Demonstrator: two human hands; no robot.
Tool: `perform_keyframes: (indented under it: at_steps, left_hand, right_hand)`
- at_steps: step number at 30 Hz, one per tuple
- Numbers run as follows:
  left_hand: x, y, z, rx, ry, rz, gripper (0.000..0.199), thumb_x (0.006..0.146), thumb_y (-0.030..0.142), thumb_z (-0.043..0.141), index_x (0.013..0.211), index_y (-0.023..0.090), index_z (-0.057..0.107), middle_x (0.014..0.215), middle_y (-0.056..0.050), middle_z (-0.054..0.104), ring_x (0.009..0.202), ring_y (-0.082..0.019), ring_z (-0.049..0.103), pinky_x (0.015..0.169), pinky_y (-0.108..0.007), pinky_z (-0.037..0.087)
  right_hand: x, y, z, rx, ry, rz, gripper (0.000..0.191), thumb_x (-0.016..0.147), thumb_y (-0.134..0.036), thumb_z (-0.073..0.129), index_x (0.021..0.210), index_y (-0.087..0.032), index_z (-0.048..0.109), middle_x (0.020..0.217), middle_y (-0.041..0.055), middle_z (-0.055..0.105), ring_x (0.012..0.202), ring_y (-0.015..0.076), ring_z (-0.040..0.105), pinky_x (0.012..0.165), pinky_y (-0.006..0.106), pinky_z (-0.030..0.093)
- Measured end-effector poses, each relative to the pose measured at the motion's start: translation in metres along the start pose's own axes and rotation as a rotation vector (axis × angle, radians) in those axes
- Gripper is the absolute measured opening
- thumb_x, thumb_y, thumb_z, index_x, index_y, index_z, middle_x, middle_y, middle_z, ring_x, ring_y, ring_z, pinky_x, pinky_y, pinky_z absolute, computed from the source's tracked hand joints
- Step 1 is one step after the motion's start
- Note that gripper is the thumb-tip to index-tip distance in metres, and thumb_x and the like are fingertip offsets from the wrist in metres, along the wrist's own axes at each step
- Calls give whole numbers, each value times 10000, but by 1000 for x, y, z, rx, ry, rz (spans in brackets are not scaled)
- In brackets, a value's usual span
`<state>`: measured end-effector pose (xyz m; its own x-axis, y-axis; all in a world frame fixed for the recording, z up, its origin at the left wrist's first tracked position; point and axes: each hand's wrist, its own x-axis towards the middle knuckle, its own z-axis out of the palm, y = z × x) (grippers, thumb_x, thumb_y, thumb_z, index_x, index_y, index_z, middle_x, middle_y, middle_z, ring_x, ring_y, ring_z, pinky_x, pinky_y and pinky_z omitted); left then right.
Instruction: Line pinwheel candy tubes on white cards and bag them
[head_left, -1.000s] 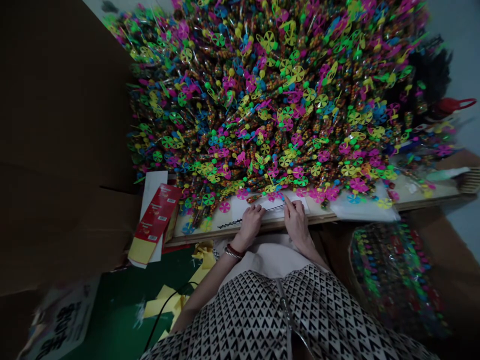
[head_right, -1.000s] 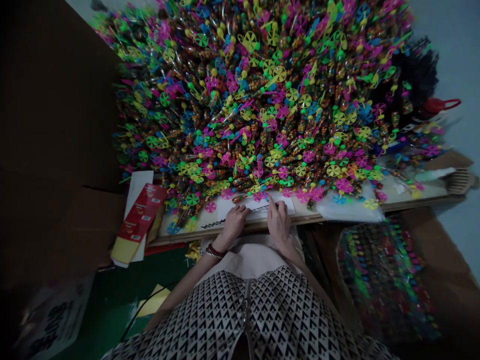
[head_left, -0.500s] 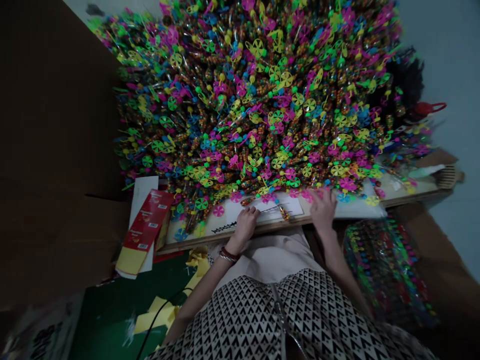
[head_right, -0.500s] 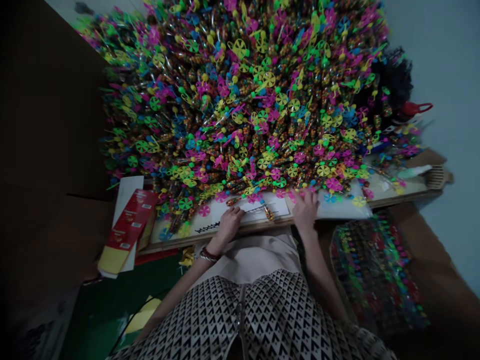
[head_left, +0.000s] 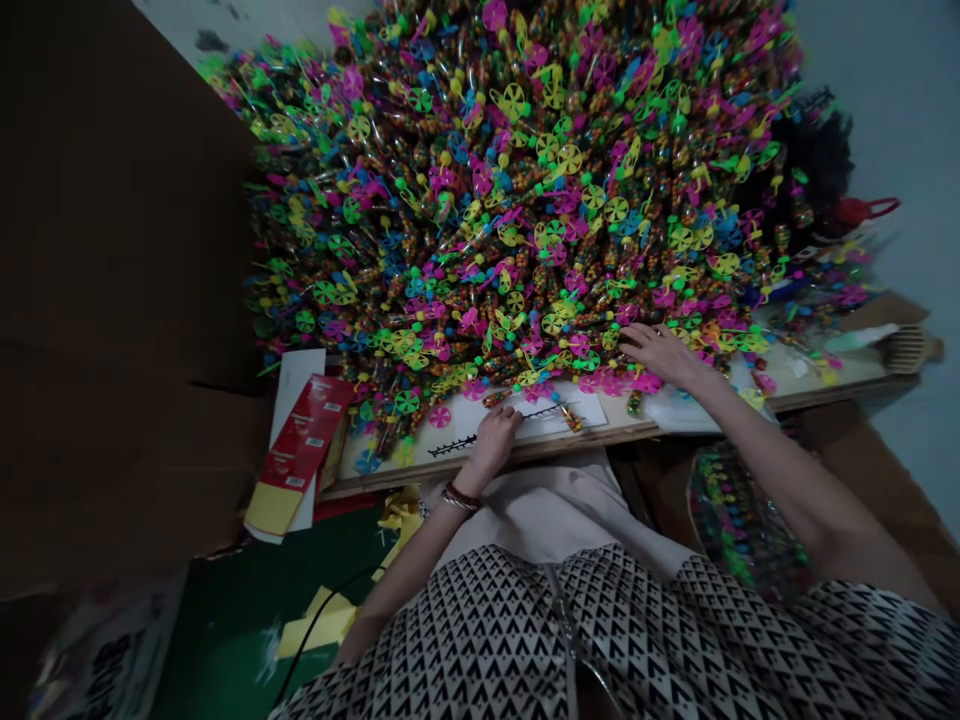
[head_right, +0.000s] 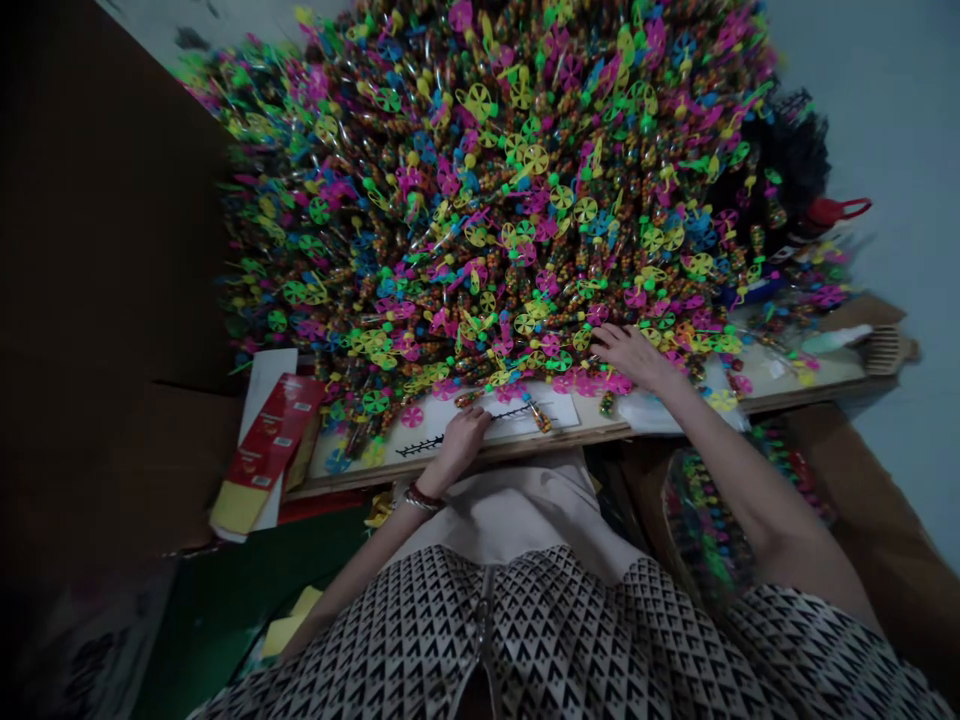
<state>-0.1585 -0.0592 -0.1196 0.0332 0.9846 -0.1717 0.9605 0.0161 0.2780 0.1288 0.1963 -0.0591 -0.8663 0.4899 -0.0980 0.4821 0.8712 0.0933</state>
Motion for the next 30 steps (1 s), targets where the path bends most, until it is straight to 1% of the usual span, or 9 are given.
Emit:
perform_keyframes:
  at_steps: [2,4,7,10,13,15,18,22,30]
  left_hand:
    - [2,0,1,-5,-7,-6,209,930,143,424,971,180,625,924,-88,619,967,-223,550,826,-323,438]
    - [3,-1,2,-11,-8,-9,216,932,139,418,976,181,625,930,-87,619,964,-220,552,825,-324,442]
    - [3,-1,3,-33,-3,-9,213,936,145,419,977,177,625,931,-92,620,961,-224,555,827,-330,446]
    - [4,-2,4,-43,-5,-3,207,940,154,423,972,173,627,926,-95,623,961,-224,560,835,-328,444]
    - [4,-2,4,-22,-1,7,216,951,170,410,973,167,624,921,-92,627,955,-224,563,830,-325,445]
    - [5,-2,5,-19,-3,-1,219,954,182,408,967,164,626,915,-93,627,950,-226,564,819,-326,450]
    - [6,-2,5,-29,-8,-9,222,952,177,411,965,161,632,922,-96,628,949,-221,566,822,-326,452]
    - [3,-1,4,-34,11,14,226,950,165,407,973,157,632,927,-98,626,948,-214,564,830,-321,448]
    - [-3,4,0,10,16,26,186,940,165,429,979,160,611,932,-87,625,935,-227,554,801,-322,449]
  right_hand:
    - [-6,-12,-5,54,63,29,338,927,-72,387,1170,-189,592,1427,112,457,1334,229,367,1058,463,286]
    - [-12,-41,-7,132,136,110,284,957,-183,406,1175,-157,587,1313,139,552,1242,241,464,1033,440,331]
    - [-17,-114,-2,322,246,248,324,961,-329,430,1191,-160,585,1125,127,634,1086,243,554,958,393,413]
    - [-14,-189,11,515,334,373,340,974,-348,384,1212,-219,590,1080,85,614,1011,201,573,912,326,458]
    - [-7,-231,24,544,355,512,381,962,-334,383,1281,-249,575,1037,94,569,964,208,566,811,313,495]
    - [-5,-240,29,493,346,547,422,952,-286,380,1347,-275,529,1072,114,548,1015,235,538,813,337,495]
    - [-9,-242,35,395,307,503,502,936,-197,353,1417,-303,449,1246,124,523,1094,267,484,914,409,446]
    - [-17,-242,46,319,275,423,553,934,-159,318,1467,-300,366,1447,62,440,1141,275,437,966,449,377]
    - [-16,-248,68,224,385,394,547,938,-155,348,1474,-263,357,1420,33,502,1090,264,465,897,425,352]
